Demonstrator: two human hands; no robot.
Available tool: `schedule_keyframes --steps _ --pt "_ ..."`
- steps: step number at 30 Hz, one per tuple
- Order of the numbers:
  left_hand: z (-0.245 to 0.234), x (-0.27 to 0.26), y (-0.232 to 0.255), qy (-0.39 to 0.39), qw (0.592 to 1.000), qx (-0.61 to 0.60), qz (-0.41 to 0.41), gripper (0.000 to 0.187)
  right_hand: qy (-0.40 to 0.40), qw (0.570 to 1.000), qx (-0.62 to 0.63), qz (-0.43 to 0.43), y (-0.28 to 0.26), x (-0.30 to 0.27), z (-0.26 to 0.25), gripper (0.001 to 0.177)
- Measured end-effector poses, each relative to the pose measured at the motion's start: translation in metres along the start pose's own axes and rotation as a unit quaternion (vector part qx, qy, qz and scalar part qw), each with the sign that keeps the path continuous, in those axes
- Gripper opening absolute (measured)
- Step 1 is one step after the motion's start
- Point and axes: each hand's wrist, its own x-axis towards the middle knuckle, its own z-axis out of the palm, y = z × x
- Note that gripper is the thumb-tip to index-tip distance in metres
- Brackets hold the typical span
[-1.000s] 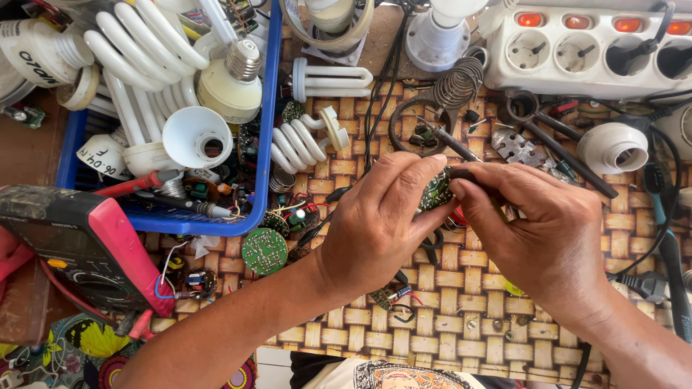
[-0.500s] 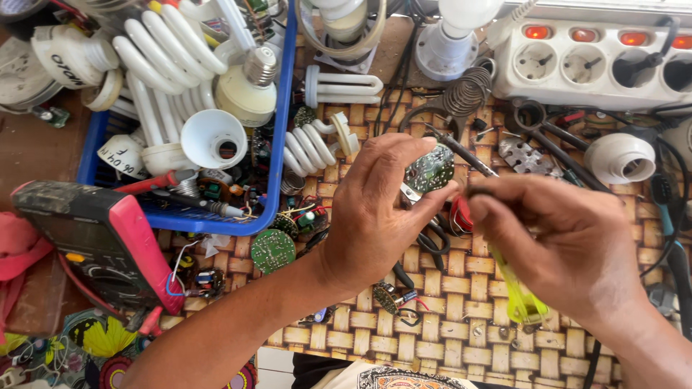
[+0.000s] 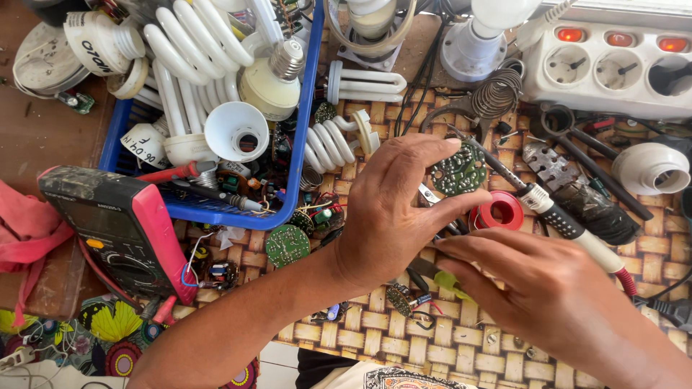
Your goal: The person holds a small circular circuit board and uses a soldering iron to apply solder to several connection points. They then use wire cutters to trim excess wire leads from the board. The work is performed on a cluttered table with various electronic components.
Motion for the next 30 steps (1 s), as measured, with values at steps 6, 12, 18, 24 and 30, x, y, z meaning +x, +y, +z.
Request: schedule_keyframes --steps 6,12,18,24,30 --pt "-0.002 -0.001 -0.002 -0.055 0.997 0.008 0.051 0.062 0.161 0.969 -0.011 0.187 0.001 -0.008 -0.019 0.015" --pt "0.001 -0.009 0.002 -0.086 0.995 -0.034 0.036 0.065 0.113 0.945 0.119 0.282 0.006 0.004 -0.011 0.028" --pt "0.0 -0.005 0.003 -0.062 0.996 -0.06 0.011 0.064 0.144 0.857 0.326 0.372 0.011 0.005 -0.009 0.03" --pt "-0.002 0.0 0.003 -0.026 0.995 -0.094 0.037 0.057 0.165 0.828 0.385 0.373 0.02 -0.001 -0.007 0.029" --pt "-0.003 -0.001 0.004 -0.027 0.997 -0.067 0.041 0.054 0.164 0.824 0.393 0.375 0.021 -0.002 -0.007 0.028"
